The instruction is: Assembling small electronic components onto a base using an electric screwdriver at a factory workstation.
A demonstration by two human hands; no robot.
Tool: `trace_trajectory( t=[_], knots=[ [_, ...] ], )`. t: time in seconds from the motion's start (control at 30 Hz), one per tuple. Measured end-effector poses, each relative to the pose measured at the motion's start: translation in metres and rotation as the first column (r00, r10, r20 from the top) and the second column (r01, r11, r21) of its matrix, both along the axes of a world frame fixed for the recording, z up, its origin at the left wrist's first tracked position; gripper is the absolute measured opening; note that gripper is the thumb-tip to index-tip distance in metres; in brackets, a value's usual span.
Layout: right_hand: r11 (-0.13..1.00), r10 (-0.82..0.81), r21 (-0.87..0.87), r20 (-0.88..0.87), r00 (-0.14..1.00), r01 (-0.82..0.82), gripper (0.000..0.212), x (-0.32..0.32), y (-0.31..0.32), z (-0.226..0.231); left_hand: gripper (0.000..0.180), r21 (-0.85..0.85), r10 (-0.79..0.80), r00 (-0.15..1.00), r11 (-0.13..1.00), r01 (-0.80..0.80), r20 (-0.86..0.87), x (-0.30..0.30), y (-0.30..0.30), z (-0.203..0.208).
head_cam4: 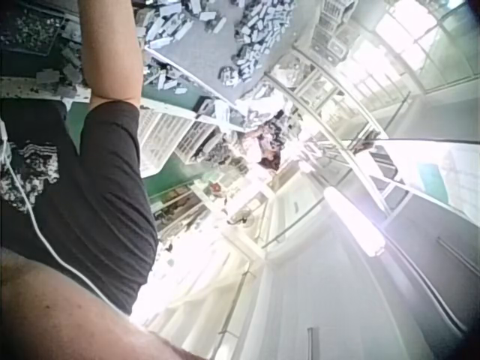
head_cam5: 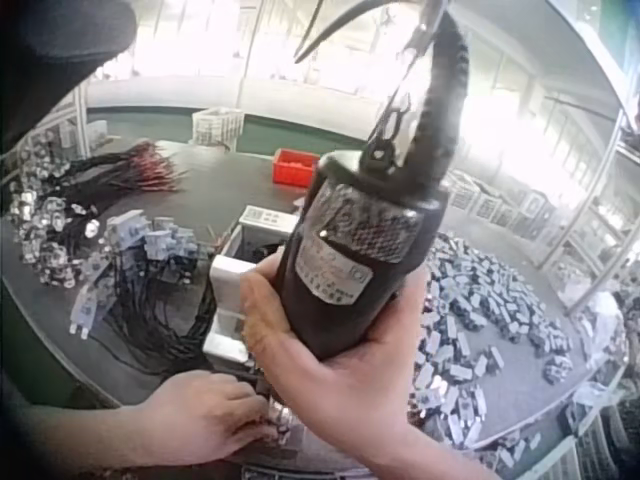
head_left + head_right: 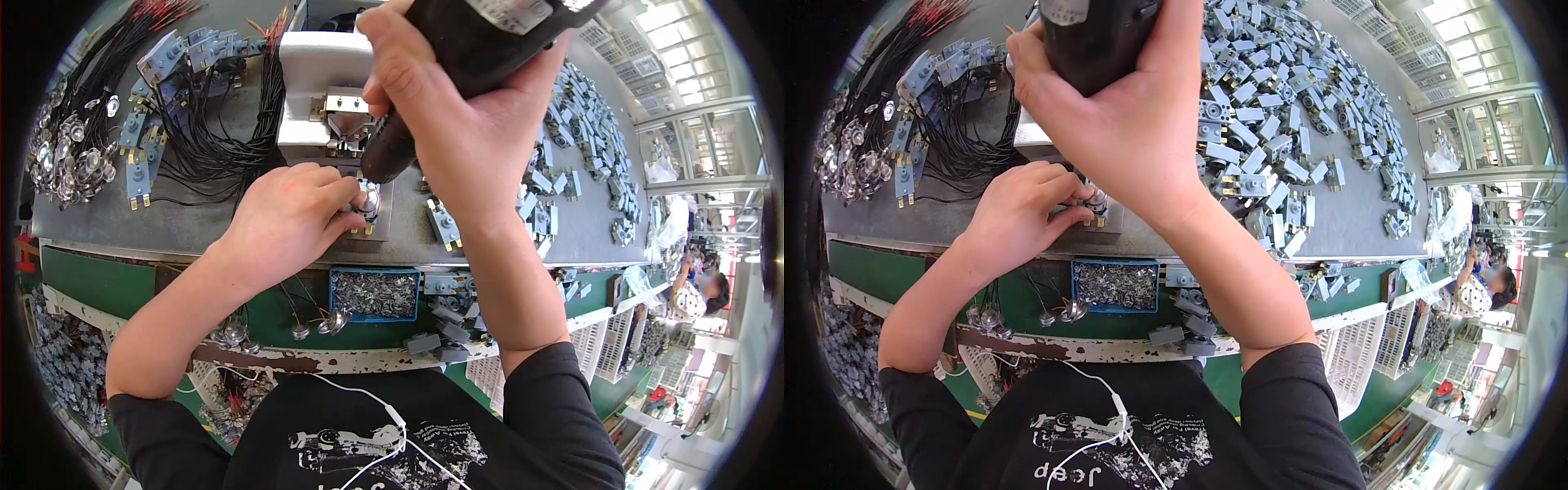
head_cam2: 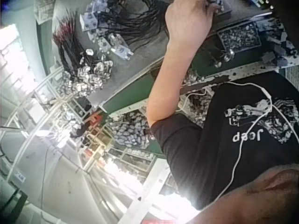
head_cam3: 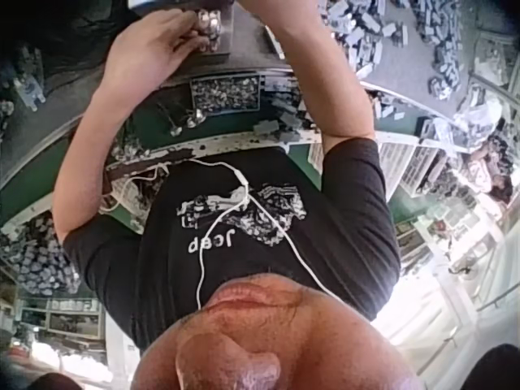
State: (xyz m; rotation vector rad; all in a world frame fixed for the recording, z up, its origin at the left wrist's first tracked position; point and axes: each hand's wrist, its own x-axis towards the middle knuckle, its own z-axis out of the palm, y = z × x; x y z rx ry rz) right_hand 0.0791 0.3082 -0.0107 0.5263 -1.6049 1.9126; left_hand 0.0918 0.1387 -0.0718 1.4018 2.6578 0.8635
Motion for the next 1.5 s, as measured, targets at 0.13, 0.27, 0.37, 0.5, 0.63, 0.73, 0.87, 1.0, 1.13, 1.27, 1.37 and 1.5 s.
trace_trajectory(
  t=[0.13,0.27,0.37,0.5,0.63,0.73,0.87,1.0,1.13,1.27,1.37,1.5],
  knots=[
    [0.997,-0.040,0.072,0.032,0.999,0.037,0.048,-0.014,0.004,0.000,0.019,0.027,-0.011,1.000,1.000,0.010,0.012,-0.002,0.001,-0.001],
    [0.986,0.063,0.166,-0.326,0.943,-0.009,0.047,-0.005,-0.001,0.008,0.018,0.019,0.002,0.996,1.000,-0.004,0.084,-0.004,-0.002,-0.004],
    [0.975,0.121,0.215,-0.294,0.948,-0.057,0.042,-0.036,0.014,0.000,0.018,0.030,-0.011,0.996,1.000,0.008,0.094,-0.003,0.001,-0.001],
    [0.990,0.041,0.129,0.088,0.995,-0.052,0.035,0.005,0.001,0.000,0.018,0.038,-0.013,0.996,0.999,0.009,0.092,-0.002,0.000,-0.003],
    [0.985,0.081,0.140,0.146,0.986,-0.101,0.036,0.014,0.001,0.007,0.018,0.082,0.004,0.994,0.997,-0.014,0.111,0.004,-0.006,-0.015],
    [0.956,0.098,0.210,0.432,0.896,-0.205,0.037,0.019,-0.001,0.020,0.019,0.189,-0.004,0.993,0.982,-0.019,0.121,0.005,-0.008,-0.027],
    [0.993,-0.114,0.045,0.003,0.993,0.114,0.037,0.020,-0.021,0.007,0.020,0.116,0.022,0.998,0.993,-0.014,-0.061,0.006,-0.009,-0.021],
    [0.984,-0.170,0.058,0.036,0.985,0.168,0.036,0.036,0.032,0.006,0.016,0.073,-0.062,0.959,0.994,0.085,-0.275,0.029,0.010,0.000],
    [0.981,-0.188,0.053,0.032,0.982,0.186,0.036,0.018,0.043,-0.005,0.006,-0.136,-0.404,0.915,0.907,0.399,-0.011,0.055,0.028,-0.009],
    [0.979,-0.193,0.068,-0.003,0.981,0.192,0.035,0.020,0.046,-0.003,0.004,-0.292,-0.490,0.871,0.839,0.459,-0.041,0.060,0.039,-0.026],
    [0.979,-0.184,0.074,-0.061,0.981,0.188,0.035,0.021,0.046,0.009,0.005,-0.284,-0.489,0.867,0.848,0.448,-0.093,0.070,0.037,-0.031],
    [0.982,-0.159,0.076,-0.155,0.975,0.172,0.034,0.021,0.046,0.028,0.007,-0.237,-0.476,0.877,0.861,0.450,-0.063,0.073,0.035,-0.024]
  ],
)
